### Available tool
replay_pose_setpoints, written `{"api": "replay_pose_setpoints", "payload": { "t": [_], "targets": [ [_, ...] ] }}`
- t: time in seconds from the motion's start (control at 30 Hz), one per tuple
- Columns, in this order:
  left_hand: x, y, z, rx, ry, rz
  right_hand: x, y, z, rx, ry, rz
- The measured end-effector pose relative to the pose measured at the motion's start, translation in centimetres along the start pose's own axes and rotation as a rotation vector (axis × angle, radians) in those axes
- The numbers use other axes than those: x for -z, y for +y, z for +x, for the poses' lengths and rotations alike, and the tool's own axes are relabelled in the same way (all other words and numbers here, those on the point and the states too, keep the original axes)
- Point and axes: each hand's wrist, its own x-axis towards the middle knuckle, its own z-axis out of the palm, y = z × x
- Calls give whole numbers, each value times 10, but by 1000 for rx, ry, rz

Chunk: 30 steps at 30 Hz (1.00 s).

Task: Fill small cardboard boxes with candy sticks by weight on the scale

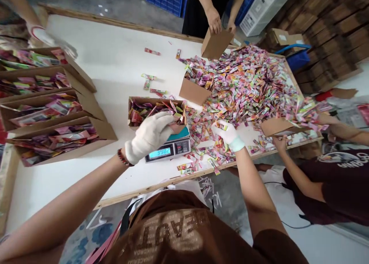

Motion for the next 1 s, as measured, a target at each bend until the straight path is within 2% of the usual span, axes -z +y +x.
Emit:
{"api": "replay_pose_setpoints", "payload": {
  "t": [0.1,0.17,0.27,0.33,0.4,0.5,0.6,0.67,0.73,0.8,0.83,0.9,1.0],
  "targets": [
    [-19,21,5,36,-112,-162,-12,-29,-3,94,-160,212],
    [-28,28,4,74,-194,-309,-27,-51,-5,147,-210,382],
    [-28,33,-5,131,-327,-612,-50,-76,-1,167,-164,556],
    [-22,36,-14,253,-299,-734,-63,-82,4,193,-110,596],
    [-16,41,-21,349,-180,-686,-73,-82,8,221,-43,604],
    [-12,46,-27,279,-35,-439,-84,-75,13,215,40,571],
    [-5,45,-26,174,-51,-312,-81,-58,21,153,98,526],
    [9,35,-22,149,-81,-270,-65,-40,29,90,200,507],
    [28,15,-16,136,-99,-183,-40,-14,38,36,338,434],
    [47,-9,-11,146,-154,-23,-12,16,47,-20,414,264],
    [53,-21,-8,169,-175,92,2,30,53,-47,396,133],
    [58,-40,-2,236,-192,350,21,53,68,-95,261,-201],
    [43,-48,4,253,-259,554,26,68,114,-58,65,-653]
  ]
}}
